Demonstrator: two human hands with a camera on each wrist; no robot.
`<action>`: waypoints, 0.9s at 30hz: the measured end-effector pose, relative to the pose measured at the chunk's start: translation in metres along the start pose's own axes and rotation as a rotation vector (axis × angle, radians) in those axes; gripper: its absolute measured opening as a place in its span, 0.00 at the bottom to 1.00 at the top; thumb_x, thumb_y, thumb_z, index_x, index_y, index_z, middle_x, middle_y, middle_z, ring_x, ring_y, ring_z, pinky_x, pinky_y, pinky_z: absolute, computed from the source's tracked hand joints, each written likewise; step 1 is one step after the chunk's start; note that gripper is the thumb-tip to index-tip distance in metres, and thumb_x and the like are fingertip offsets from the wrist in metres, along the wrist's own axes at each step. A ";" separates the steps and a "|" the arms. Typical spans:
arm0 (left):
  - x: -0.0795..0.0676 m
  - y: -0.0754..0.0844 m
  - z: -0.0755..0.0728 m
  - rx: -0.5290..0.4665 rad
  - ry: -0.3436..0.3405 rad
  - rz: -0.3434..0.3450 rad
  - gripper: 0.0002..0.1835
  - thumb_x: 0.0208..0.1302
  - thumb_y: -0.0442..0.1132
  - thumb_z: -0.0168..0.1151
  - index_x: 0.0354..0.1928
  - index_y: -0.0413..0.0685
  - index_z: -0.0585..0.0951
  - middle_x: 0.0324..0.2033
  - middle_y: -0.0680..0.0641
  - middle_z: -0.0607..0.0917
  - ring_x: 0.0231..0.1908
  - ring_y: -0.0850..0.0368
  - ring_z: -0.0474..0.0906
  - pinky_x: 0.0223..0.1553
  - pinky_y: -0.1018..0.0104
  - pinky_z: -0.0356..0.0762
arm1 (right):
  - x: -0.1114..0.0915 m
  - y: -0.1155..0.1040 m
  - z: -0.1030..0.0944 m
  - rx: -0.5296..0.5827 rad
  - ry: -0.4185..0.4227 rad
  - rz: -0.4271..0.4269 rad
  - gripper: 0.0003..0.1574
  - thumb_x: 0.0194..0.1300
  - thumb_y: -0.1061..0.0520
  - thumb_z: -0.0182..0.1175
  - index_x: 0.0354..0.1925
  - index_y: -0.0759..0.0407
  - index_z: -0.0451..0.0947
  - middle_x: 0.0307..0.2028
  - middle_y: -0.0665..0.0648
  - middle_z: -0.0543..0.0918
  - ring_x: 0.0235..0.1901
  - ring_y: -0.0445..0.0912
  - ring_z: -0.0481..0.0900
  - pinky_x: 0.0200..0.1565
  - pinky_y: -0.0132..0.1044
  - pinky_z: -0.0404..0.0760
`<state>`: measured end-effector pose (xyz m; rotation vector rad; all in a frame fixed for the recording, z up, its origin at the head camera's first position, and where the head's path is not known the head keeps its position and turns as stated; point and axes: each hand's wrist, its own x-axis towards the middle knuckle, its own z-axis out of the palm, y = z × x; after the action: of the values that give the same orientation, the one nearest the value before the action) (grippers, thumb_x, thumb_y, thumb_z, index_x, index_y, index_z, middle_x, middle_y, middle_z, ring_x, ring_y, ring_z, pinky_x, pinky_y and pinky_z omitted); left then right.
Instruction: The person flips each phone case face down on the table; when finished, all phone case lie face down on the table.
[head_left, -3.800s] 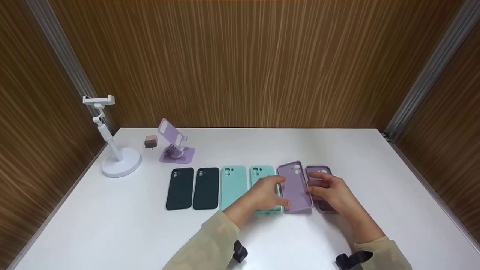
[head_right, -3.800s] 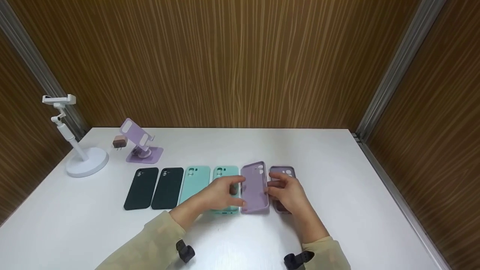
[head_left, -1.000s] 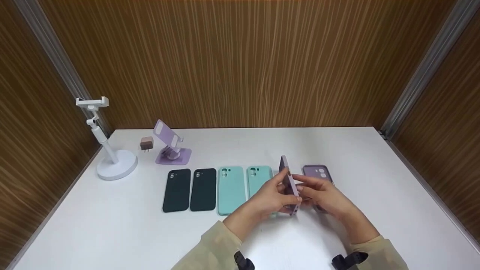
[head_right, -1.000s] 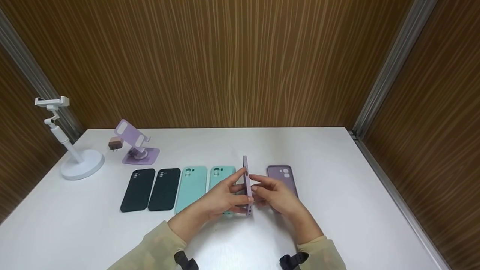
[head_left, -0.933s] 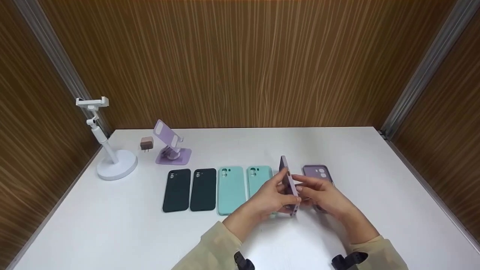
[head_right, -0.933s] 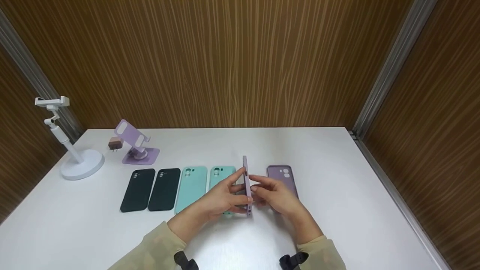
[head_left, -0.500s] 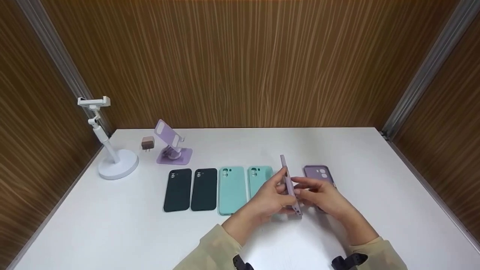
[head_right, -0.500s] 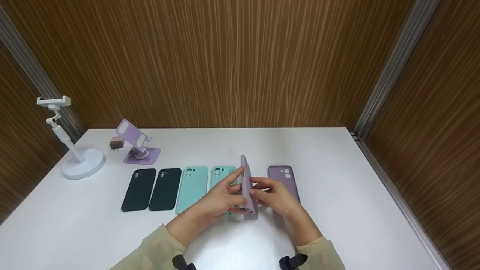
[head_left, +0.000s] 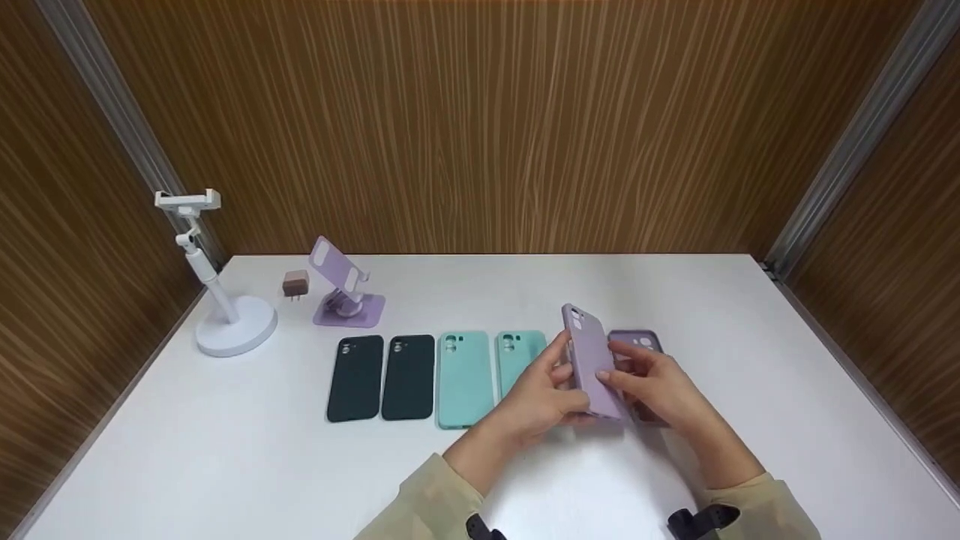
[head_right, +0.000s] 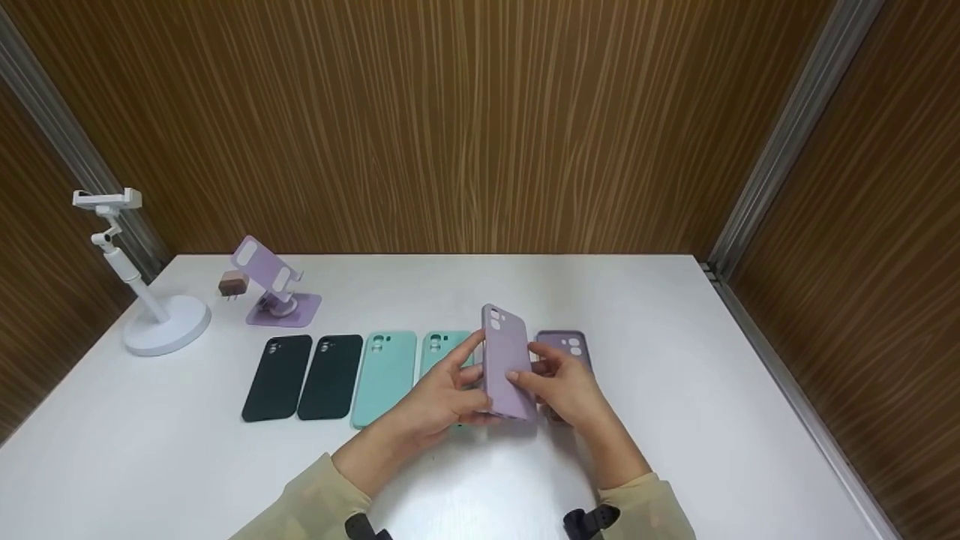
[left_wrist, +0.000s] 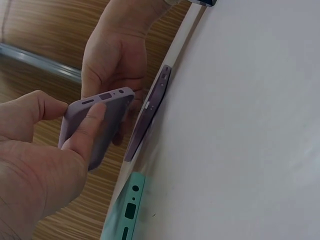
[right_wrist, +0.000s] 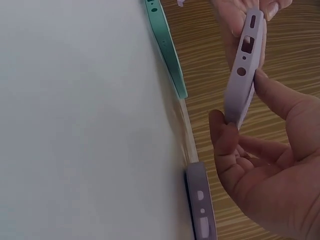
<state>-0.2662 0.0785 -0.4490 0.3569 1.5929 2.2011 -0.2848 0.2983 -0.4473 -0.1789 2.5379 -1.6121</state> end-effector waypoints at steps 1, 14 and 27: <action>0.000 0.000 -0.001 0.008 0.001 0.003 0.58 0.56 0.16 0.59 0.86 0.60 0.52 0.72 0.38 0.75 0.56 0.42 0.85 0.47 0.50 0.87 | 0.000 0.000 -0.001 -0.006 0.011 0.002 0.48 0.71 0.50 0.72 0.78 0.68 0.65 0.56 0.67 0.84 0.46 0.49 0.81 0.41 0.37 0.83; 0.007 -0.005 -0.013 0.298 0.098 0.047 0.48 0.60 0.25 0.72 0.82 0.43 0.63 0.58 0.45 0.78 0.52 0.53 0.80 0.50 0.64 0.84 | -0.001 0.002 -0.004 -0.073 0.052 -0.008 0.44 0.70 0.52 0.72 0.75 0.68 0.69 0.58 0.68 0.82 0.52 0.55 0.81 0.45 0.36 0.84; 0.014 -0.011 -0.015 0.514 0.180 0.038 0.44 0.59 0.25 0.73 0.78 0.45 0.70 0.45 0.49 0.78 0.41 0.58 0.76 0.44 0.69 0.79 | 0.000 0.004 -0.004 -0.111 0.090 -0.042 0.40 0.66 0.61 0.73 0.72 0.71 0.72 0.54 0.67 0.85 0.52 0.55 0.83 0.42 0.31 0.82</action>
<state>-0.2835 0.0754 -0.4649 0.3385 2.2651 1.8647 -0.2859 0.3037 -0.4495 -0.1759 2.7112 -1.5274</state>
